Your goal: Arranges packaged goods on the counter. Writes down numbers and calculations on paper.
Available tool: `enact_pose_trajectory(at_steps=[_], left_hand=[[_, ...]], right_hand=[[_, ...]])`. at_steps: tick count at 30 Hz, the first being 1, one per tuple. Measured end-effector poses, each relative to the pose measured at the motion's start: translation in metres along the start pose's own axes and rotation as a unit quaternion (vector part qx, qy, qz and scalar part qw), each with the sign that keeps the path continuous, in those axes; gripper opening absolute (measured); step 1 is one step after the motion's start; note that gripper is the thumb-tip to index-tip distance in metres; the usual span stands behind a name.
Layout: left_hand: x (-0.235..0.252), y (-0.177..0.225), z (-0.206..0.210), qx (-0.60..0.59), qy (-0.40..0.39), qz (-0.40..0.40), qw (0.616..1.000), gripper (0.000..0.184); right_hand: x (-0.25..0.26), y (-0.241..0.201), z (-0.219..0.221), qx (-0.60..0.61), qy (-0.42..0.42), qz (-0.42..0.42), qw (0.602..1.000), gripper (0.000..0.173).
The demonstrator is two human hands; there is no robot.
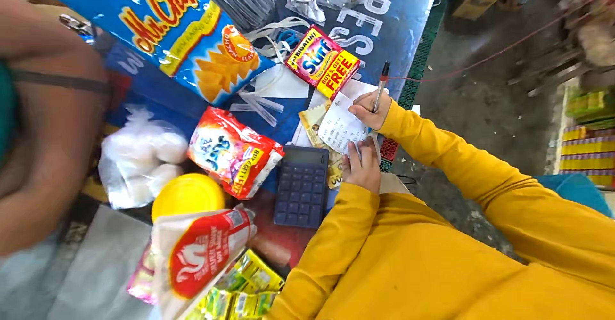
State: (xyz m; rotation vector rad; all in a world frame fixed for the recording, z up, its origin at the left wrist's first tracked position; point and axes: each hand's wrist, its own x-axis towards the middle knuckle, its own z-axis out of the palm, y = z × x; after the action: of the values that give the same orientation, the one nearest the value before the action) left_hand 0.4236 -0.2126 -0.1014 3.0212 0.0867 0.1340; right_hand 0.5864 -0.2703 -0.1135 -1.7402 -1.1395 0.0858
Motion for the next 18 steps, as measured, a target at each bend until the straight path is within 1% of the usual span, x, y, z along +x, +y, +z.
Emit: enact_pose_trajectory(at_steps=[2,5,11,14,18], left_hand=[[0.0003,0.0002,-0.0009,-0.005,-0.011,0.0,1.0,0.054],[0.0,-0.0001,0.0009,-0.006,-0.002,0.0,1.0,0.054],[0.0003,0.0002,0.0005,-0.003,-0.014,0.0,1.0,0.055],[0.0007,0.0004,0.0007,0.001,-0.014,-0.001,1.0,0.055],[0.0005,0.0002,-0.0001,0.001,-0.015,0.0,1.0,0.056]], right_hand=[[-0.0014,0.0054,-0.0009,0.01,0.01,0.008,1.0,0.043],[-0.0015,0.0054,-0.0002,0.012,0.02,0.018,1.0,0.042],[-0.0021,0.0076,0.0002,0.022,0.016,0.01,1.0,0.043],[-0.0026,0.0069,0.002,-0.003,0.018,-0.012,1.0,0.044],[0.0003,-0.0007,0.0007,-0.005,0.008,0.003,1.0,0.045]])
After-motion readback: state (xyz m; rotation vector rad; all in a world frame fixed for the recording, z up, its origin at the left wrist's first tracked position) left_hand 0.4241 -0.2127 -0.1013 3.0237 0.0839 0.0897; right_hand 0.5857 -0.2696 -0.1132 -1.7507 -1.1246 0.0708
